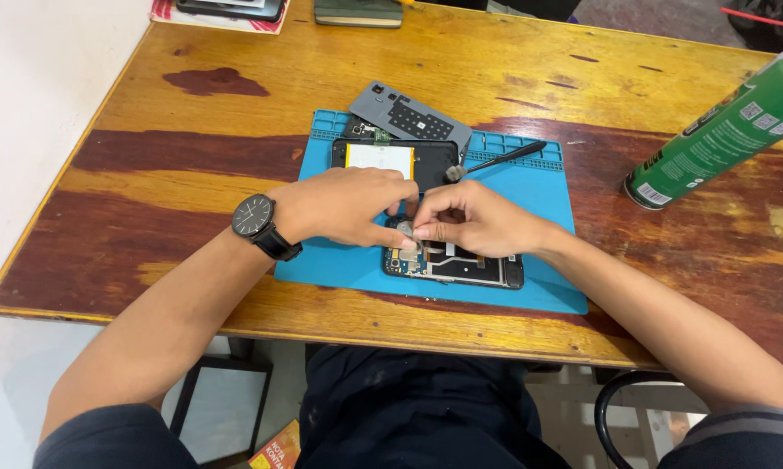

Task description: The person uses a small brush to clean dust and debris from the internal components of a disassembled smartphone, including the motherboard, battery, and chassis. The person then wipes the battery with a green cloth and places the components on a blue mat.

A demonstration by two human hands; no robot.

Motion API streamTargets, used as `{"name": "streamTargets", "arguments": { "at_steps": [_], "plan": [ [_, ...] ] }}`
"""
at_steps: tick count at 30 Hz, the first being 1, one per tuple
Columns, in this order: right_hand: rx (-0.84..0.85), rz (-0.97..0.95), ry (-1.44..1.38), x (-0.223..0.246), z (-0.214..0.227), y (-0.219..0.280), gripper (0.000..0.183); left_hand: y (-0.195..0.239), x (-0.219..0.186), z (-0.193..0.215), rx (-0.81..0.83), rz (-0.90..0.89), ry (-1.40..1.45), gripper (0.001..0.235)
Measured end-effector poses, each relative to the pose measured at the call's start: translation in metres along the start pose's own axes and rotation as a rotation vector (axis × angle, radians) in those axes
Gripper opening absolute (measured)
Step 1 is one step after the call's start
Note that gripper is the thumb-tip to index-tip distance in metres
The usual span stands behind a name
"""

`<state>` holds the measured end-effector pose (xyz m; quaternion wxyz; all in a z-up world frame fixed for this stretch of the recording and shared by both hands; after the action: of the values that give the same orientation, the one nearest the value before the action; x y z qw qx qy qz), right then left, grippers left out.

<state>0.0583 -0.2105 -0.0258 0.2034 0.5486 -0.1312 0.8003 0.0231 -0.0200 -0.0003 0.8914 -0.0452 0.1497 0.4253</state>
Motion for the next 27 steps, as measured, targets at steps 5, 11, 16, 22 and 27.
{"name": "streamTargets", "arguments": {
  "at_steps": [5,11,16,22,27],
  "plan": [
    [-0.002,-0.023,-0.004,0.005,-0.002,0.000,0.010,0.001,0.000,0.000,-0.026,-0.037,0.024,0.047],
    [-0.022,-0.076,0.050,0.007,-0.003,0.000,0.014,0.000,0.002,-0.002,-0.025,-0.032,0.017,0.048],
    [-0.078,-0.130,0.080,0.007,-0.007,-0.001,0.015,-0.001,0.003,-0.004,-0.029,-0.039,0.018,0.050],
    [-0.173,-0.167,0.163,0.000,-0.010,0.003,0.016,-0.001,0.004,-0.004,-0.028,-0.031,0.009,0.050],
    [-0.179,0.008,-0.026,-0.005,0.000,-0.001,0.014,0.000,0.003,-0.003,-0.031,-0.042,-0.001,0.050]
  ]
}}
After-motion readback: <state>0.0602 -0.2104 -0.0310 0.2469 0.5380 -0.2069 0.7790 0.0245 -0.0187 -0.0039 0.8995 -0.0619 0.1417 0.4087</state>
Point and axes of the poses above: each hand's wrist, its own y-axis away from the middle knuckle, its own z-axis out of the back of the hand, x = y × z, the point moved 3 cm from there along -y, towards the middle knuckle, and after that the axes turned 7 degrees about -y, right-handed, at the moved point
